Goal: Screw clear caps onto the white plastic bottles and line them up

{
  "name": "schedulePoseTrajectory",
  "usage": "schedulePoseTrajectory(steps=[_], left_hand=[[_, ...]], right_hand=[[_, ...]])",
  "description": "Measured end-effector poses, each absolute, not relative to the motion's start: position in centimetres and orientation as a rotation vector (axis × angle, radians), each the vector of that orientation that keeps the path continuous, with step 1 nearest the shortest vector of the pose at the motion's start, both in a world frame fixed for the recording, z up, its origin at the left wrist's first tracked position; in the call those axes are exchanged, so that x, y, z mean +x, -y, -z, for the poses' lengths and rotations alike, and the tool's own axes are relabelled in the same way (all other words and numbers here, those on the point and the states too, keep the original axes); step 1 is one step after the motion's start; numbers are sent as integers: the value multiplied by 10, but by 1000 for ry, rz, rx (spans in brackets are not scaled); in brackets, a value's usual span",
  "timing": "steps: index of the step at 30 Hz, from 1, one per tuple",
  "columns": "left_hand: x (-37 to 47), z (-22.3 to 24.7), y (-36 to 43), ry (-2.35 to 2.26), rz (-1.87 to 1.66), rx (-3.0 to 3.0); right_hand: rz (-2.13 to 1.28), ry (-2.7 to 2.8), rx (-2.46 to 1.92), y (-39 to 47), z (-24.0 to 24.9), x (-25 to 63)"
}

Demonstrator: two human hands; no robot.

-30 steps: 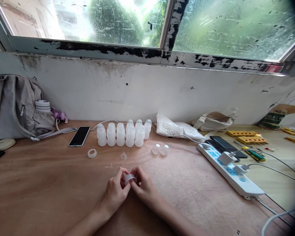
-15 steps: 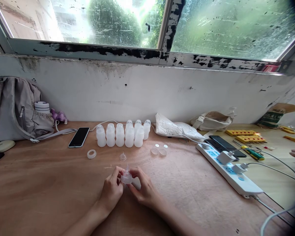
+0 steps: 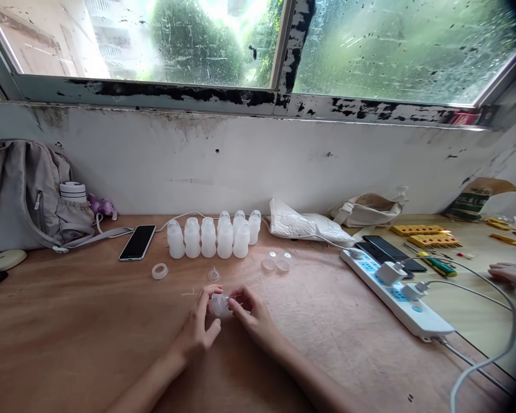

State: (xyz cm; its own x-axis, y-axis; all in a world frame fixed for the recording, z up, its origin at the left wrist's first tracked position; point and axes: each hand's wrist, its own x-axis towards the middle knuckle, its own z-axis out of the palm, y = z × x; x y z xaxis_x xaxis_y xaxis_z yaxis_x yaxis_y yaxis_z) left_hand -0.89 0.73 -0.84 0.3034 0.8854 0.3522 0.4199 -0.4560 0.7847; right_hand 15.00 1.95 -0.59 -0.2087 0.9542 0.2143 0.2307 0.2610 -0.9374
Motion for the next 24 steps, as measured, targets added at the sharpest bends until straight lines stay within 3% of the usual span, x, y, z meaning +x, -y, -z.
schedulePoseTrajectory(steps=[12, 17, 24], left_hand=[[-10, -2, -21, -1332, -1115, 2424], [-5, -68, -58, -1189, -1158, 2527], [-31, -141, -189, -1713, -651, 2481]], right_hand=[[-1160, 1568, -1033, -32, 8, 160], [-1050, 1306, -1124, -54, 16, 182], [-1008, 1176, -1242, -68, 32, 189]])
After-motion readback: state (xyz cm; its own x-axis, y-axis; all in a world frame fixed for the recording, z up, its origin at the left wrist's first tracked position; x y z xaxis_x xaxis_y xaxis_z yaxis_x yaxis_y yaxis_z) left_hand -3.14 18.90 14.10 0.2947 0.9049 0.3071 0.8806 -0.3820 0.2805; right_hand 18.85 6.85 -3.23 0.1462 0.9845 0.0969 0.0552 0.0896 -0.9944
